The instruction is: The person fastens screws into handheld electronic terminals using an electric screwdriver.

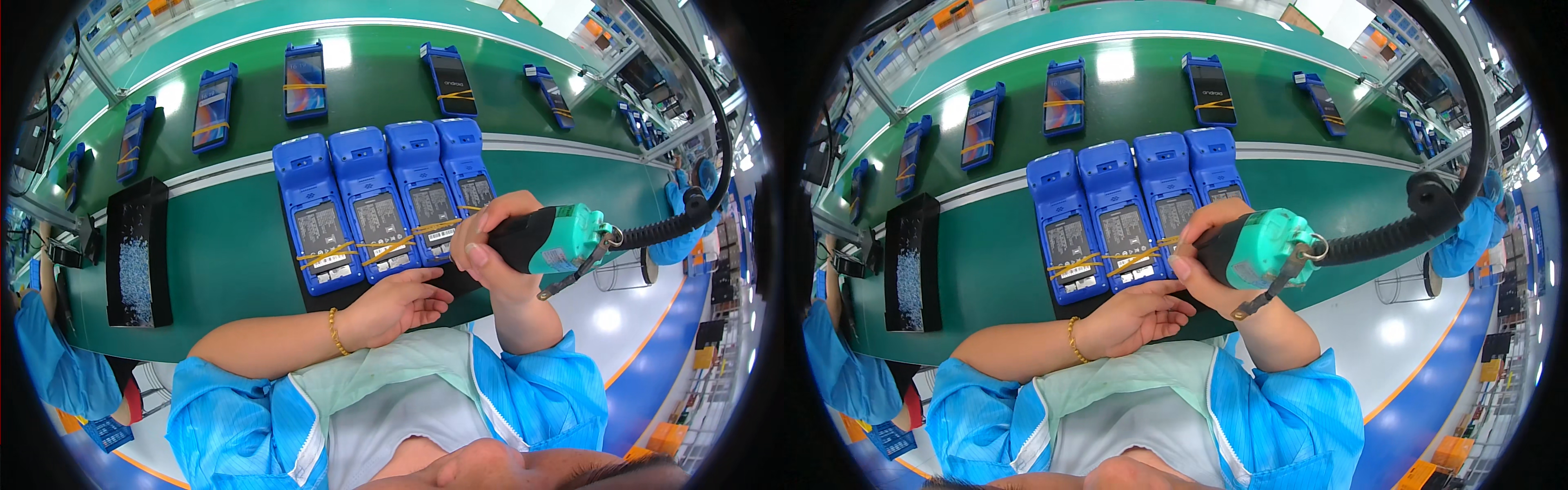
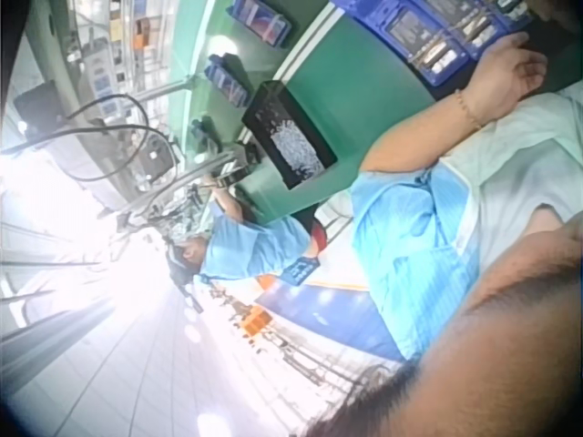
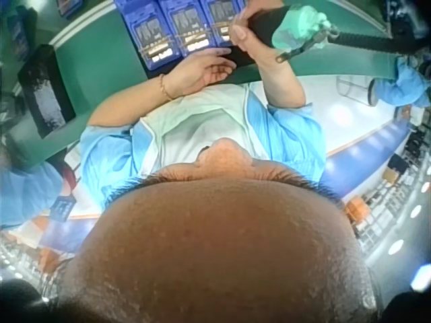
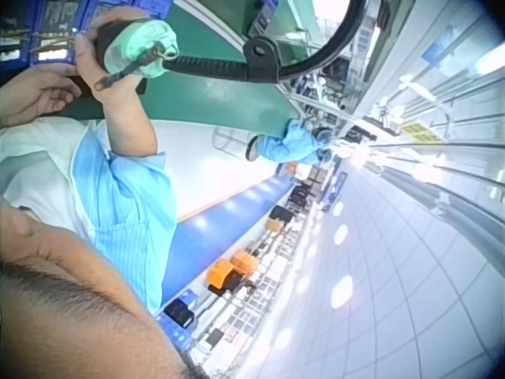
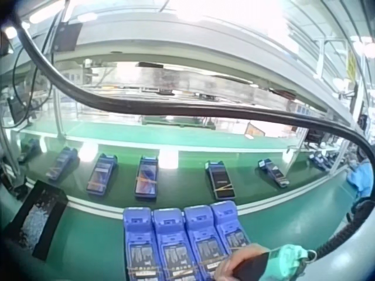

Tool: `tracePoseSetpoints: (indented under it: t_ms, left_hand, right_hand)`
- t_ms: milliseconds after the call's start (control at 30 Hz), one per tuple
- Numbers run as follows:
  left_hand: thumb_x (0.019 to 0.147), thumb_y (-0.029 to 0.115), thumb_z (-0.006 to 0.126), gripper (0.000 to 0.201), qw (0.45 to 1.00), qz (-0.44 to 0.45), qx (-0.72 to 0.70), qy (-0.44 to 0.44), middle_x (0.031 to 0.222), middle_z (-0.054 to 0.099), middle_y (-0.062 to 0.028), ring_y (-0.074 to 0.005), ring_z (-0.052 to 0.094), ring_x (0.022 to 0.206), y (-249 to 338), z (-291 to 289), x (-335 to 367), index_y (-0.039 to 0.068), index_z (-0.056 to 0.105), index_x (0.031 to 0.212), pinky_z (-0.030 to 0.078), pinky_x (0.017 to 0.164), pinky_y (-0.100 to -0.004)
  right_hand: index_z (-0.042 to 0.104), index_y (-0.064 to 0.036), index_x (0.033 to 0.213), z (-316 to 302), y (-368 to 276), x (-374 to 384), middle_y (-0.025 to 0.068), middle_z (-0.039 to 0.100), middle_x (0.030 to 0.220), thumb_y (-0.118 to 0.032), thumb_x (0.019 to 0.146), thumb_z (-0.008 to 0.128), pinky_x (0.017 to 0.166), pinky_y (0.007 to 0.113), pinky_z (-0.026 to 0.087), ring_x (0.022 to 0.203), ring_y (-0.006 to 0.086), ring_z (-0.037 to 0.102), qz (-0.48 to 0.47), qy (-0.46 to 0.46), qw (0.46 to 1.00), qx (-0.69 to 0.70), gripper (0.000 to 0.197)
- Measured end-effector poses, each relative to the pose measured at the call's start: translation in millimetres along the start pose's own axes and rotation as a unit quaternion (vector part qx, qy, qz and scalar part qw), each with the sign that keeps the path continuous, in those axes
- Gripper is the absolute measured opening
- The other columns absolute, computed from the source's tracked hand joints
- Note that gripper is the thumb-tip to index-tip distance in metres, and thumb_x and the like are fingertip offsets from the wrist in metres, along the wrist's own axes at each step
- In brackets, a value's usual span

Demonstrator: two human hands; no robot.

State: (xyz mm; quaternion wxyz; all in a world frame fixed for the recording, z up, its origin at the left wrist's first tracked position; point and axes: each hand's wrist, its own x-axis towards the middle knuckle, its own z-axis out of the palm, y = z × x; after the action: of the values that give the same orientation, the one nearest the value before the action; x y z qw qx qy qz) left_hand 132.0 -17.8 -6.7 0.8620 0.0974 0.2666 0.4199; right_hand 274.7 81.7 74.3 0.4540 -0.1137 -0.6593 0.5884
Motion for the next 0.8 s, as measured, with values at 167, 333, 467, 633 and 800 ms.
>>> tracePoseSetpoints:
  t_ms: [167, 333, 467, 633, 800]
  left_hand:
    - [0.098, 0.012, 0.046, 0.056, 1.000, -0.005, -0.002, -0.004, 0.112, 0.058, -0.0148, -0.0181, 0.058, 0.096, -2.3, -2.1, 2.9, -0.002, 0.022, 0.147, 0.050, 0.086, -0.0294]
    - [0.098, 0.012, 0.045, 0.057, 1.000, -0.006, 0.012, -0.001, 0.111, 0.058, -0.0151, -0.0180, 0.058, 0.095, -3.3, -2.4, 3.3, -0.001, 0.021, 0.148, 0.050, 0.085, -0.0293]
    - [0.097, 0.012, 0.045, 0.058, 1.000, -0.009, 0.014, 0.001, 0.110, 0.059, -0.0150, -0.0178, 0.059, 0.094, -1.7, -0.1, 2.2, -0.001, 0.019, 0.148, 0.050, 0.084, -0.0291]
    - [0.097, 0.011, 0.045, 0.060, 1.000, -0.006, 0.021, -0.001, 0.110, 0.059, -0.0145, -0.0172, 0.059, 0.093, -1.1, 0.1, 0.6, -0.001, 0.018, 0.149, 0.051, 0.084, -0.0287]
    - [0.097, 0.011, 0.045, 0.059, 1.000, -0.005, 0.023, -0.008, 0.109, 0.059, -0.0144, -0.0173, 0.059, 0.093, -1.9, -1.8, 1.3, 0.000, 0.018, 0.149, 0.051, 0.084, -0.0288]
  right_hand:
    - [0.048, -0.0022, 0.098, 4.7, 2.8, 5.3, 0.0053, 0.054, 0.069, 0.006, 0.078, 0.066, 0.053, 0.025, 0.044, 0.057, 0.0105, 0.053, -0.036, -0.049, 0.997, -0.056, 0.029]
    - [0.044, -0.0009, 0.098, 8.3, 1.3, 6.4, 0.0073, 0.052, 0.064, 0.010, 0.081, 0.061, 0.047, 0.028, 0.041, 0.050, 0.0131, 0.048, -0.046, -0.066, 0.992, -0.094, 0.026]
    - [0.045, -0.0004, 0.098, 11.7, 0.5, 5.3, 0.0074, 0.052, 0.063, 0.010, 0.081, 0.061, 0.048, 0.028, 0.041, 0.050, 0.0132, 0.049, -0.049, -0.063, 0.994, -0.069, 0.025]
    - [0.045, -0.0001, 0.098, 12.6, 0.4, 4.4, 0.0076, 0.052, 0.063, 0.010, 0.081, 0.060, 0.049, 0.028, 0.043, 0.052, 0.0133, 0.050, -0.050, -0.061, 0.990, -0.120, 0.025]
    - [0.054, -0.0048, 0.093, 11.6, -0.1, -0.7, 0.0024, 0.057, 0.073, -0.003, 0.071, 0.074, 0.057, 0.025, 0.042, 0.063, 0.0093, 0.054, -0.004, 0.016, 0.985, -0.174, 0.029]
